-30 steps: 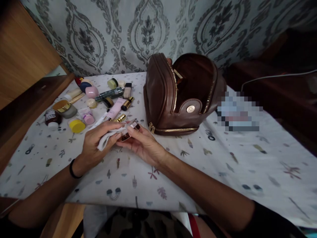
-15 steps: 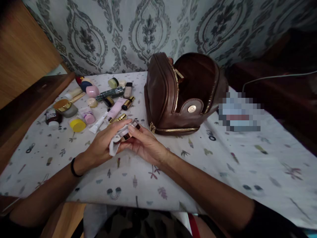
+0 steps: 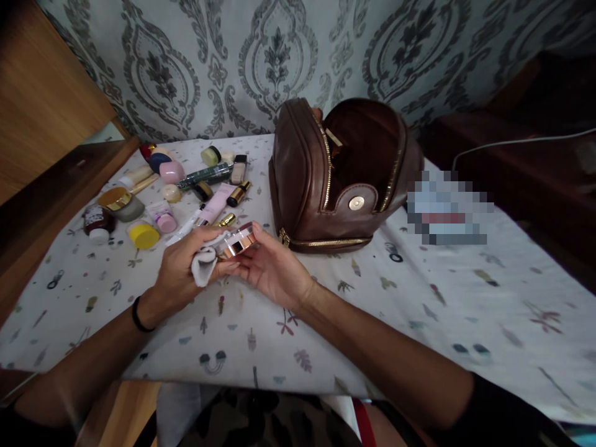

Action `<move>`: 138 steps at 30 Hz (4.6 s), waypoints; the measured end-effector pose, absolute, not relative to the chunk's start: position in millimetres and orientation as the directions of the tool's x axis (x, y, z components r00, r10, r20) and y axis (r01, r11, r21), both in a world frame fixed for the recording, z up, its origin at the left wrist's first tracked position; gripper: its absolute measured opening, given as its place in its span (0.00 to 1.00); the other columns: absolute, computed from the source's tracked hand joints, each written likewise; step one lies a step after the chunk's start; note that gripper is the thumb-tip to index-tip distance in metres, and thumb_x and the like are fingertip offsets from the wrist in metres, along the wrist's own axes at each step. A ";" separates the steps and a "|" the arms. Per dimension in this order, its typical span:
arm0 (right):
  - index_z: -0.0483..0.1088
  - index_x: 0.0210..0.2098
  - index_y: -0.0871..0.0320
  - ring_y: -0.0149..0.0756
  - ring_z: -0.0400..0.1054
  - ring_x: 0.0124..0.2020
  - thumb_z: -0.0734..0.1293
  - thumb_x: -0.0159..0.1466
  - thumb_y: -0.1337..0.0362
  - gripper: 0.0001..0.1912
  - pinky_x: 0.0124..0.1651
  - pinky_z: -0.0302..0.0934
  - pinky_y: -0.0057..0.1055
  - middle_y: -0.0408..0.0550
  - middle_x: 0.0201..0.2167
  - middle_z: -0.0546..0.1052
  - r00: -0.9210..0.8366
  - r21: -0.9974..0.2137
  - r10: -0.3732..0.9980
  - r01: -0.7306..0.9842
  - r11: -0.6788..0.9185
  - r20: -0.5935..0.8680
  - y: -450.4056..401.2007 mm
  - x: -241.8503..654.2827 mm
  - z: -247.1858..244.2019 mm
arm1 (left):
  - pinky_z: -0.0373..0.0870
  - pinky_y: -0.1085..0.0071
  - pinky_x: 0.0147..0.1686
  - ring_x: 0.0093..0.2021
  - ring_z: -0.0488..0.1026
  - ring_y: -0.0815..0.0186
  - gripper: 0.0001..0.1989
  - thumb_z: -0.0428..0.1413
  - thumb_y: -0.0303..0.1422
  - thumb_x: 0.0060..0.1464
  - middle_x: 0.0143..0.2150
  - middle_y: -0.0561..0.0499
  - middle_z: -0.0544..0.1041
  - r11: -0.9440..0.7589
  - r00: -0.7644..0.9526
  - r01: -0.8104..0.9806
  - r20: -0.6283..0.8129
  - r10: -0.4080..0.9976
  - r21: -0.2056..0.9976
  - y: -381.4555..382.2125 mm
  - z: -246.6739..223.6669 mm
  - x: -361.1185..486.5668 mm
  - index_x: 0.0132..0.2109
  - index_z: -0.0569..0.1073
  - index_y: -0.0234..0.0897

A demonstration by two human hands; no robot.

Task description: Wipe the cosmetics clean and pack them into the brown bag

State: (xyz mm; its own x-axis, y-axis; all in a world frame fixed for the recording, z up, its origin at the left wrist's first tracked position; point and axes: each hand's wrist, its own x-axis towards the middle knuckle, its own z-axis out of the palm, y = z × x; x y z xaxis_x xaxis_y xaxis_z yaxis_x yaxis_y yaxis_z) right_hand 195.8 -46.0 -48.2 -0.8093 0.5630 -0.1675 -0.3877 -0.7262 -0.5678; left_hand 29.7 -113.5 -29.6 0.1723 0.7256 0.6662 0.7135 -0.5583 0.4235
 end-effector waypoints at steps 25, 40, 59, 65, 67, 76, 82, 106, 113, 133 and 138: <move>0.75 0.44 0.58 0.30 0.70 0.42 0.79 0.54 0.58 0.22 0.51 0.63 0.28 0.44 0.38 0.77 -0.891 -0.640 0.445 -0.291 -0.711 -0.090 -51.4 199.3 -44.6 | 0.70 0.60 0.55 0.55 0.74 0.57 0.22 0.49 0.46 0.66 0.55 0.43 0.76 -0.480 0.093 0.565 0.526 0.845 0.671 -114.9 -18.4 24.6 0.58 0.71 0.38; 0.73 0.45 0.54 0.31 0.73 0.43 0.80 0.52 0.61 0.23 0.53 0.66 0.28 0.44 0.42 0.79 -0.800 -0.690 0.589 -0.360 -0.628 -0.118 -51.7 191.9 -43.6 | 0.65 0.51 0.63 0.67 0.64 0.50 0.37 0.59 0.45 0.59 0.68 0.37 0.64 -0.450 0.227 0.682 0.418 0.880 0.577 -111.6 -31.7 23.8 0.69 0.54 0.41; 0.75 0.43 0.55 0.29 0.75 0.40 0.79 0.53 0.61 0.19 0.46 0.71 0.26 0.41 0.39 0.80 -0.781 -0.696 0.611 -0.368 -0.617 -0.128 -52.6 192.5 -47.8 | 0.75 0.60 0.51 0.51 0.78 0.61 0.13 0.59 0.32 0.61 0.51 0.44 0.81 -0.592 0.221 0.579 0.590 0.776 0.561 -110.5 -21.8 24.0 0.53 0.75 0.40; 0.75 0.41 0.55 0.31 0.75 0.41 0.79 0.53 0.63 0.18 0.46 0.72 0.29 0.43 0.40 0.80 -0.770 -0.695 0.620 -0.364 -0.619 -0.148 -52.1 192.9 -49.2 | 0.73 0.66 0.36 0.35 0.76 0.65 0.03 0.58 0.32 0.62 0.34 0.50 0.81 -0.548 0.132 0.657 0.637 0.760 0.518 -113.9 -15.4 27.4 0.39 0.76 0.39; 0.75 0.42 0.55 0.31 0.75 0.42 0.79 0.53 0.63 0.19 0.46 0.72 0.28 0.42 0.41 0.80 -0.771 -0.700 0.621 -0.366 -0.614 -0.141 -52.1 192.8 -48.8 | 0.72 0.67 0.35 0.34 0.75 0.65 0.03 0.57 0.32 0.62 0.33 0.51 0.79 -0.538 0.120 0.670 0.642 0.758 0.511 -114.4 -14.9 28.2 0.39 0.75 0.39; 0.73 0.44 0.56 0.32 0.75 0.39 0.79 0.55 0.61 0.20 0.46 0.72 0.30 0.43 0.38 0.79 -0.786 -0.714 0.613 -0.383 -0.586 -0.082 -53.5 192.0 -45.8 | 0.64 0.48 0.62 0.64 0.65 0.50 0.30 0.61 0.39 0.58 0.61 0.37 0.69 -0.627 0.395 0.659 0.518 0.759 0.417 -110.4 -24.3 30.1 0.64 0.61 0.41; 0.70 0.47 0.54 0.32 0.75 0.36 0.78 0.55 0.61 0.23 0.41 0.72 0.29 0.42 0.35 0.78 -0.832 -0.750 0.555 -0.347 -0.563 -0.032 -55.4 191.8 -43.7 | 0.66 0.48 0.61 0.65 0.66 0.52 0.26 0.56 0.34 0.63 0.62 0.37 0.70 -0.625 0.401 0.681 0.520 0.754 0.381 -110.5 -33.8 30.2 0.66 0.60 0.41; 0.76 0.38 0.60 0.29 0.73 0.35 0.80 0.52 0.58 0.19 0.41 0.68 0.25 0.43 0.33 0.79 -0.769 -0.680 0.632 -0.412 -0.606 -0.098 -51.0 192.2 -50.4 | 0.73 0.65 0.43 0.43 0.75 0.61 0.19 0.59 0.36 0.61 0.43 0.46 0.78 -0.577 0.289 0.799 0.733 0.616 0.170 -114.3 -23.7 30.4 0.58 0.69 0.40; 0.73 0.44 0.57 0.34 0.73 0.42 0.79 0.52 0.57 0.23 0.48 0.67 0.32 0.46 0.41 0.78 -0.719 -0.807 0.695 -0.427 -0.408 0.029 -52.5 193.7 -39.6 | 0.73 0.66 0.40 0.41 0.74 0.61 0.20 0.58 0.43 0.61 0.42 0.45 0.76 -0.526 0.247 0.840 0.770 0.588 0.133 -115.3 -23.7 29.3 0.54 0.69 0.37; 0.68 0.51 0.56 0.43 0.69 0.44 0.78 0.50 0.52 0.33 0.49 0.65 0.40 0.48 0.43 0.73 -0.545 -0.543 0.646 0.365 0.757 0.535 67.7 306.3 102.0 | 0.74 0.71 0.37 0.38 0.77 0.63 0.09 0.52 0.33 0.66 0.37 0.45 0.78 -0.586 0.364 0.807 0.718 0.594 0.075 -116.6 -29.4 31.4 0.49 0.69 0.33; 0.70 0.52 0.61 0.50 0.65 0.50 0.73 0.53 0.63 0.28 0.50 0.59 0.41 0.57 0.48 0.72 -0.774 0.090 0.557 0.604 0.792 0.301 91.7 299.2 92.9 | 0.75 0.71 0.37 0.39 0.78 0.63 0.09 0.51 0.34 0.67 0.38 0.45 0.78 -0.578 0.375 0.814 0.710 0.596 0.056 -114.3 -32.7 28.0 0.49 0.70 0.33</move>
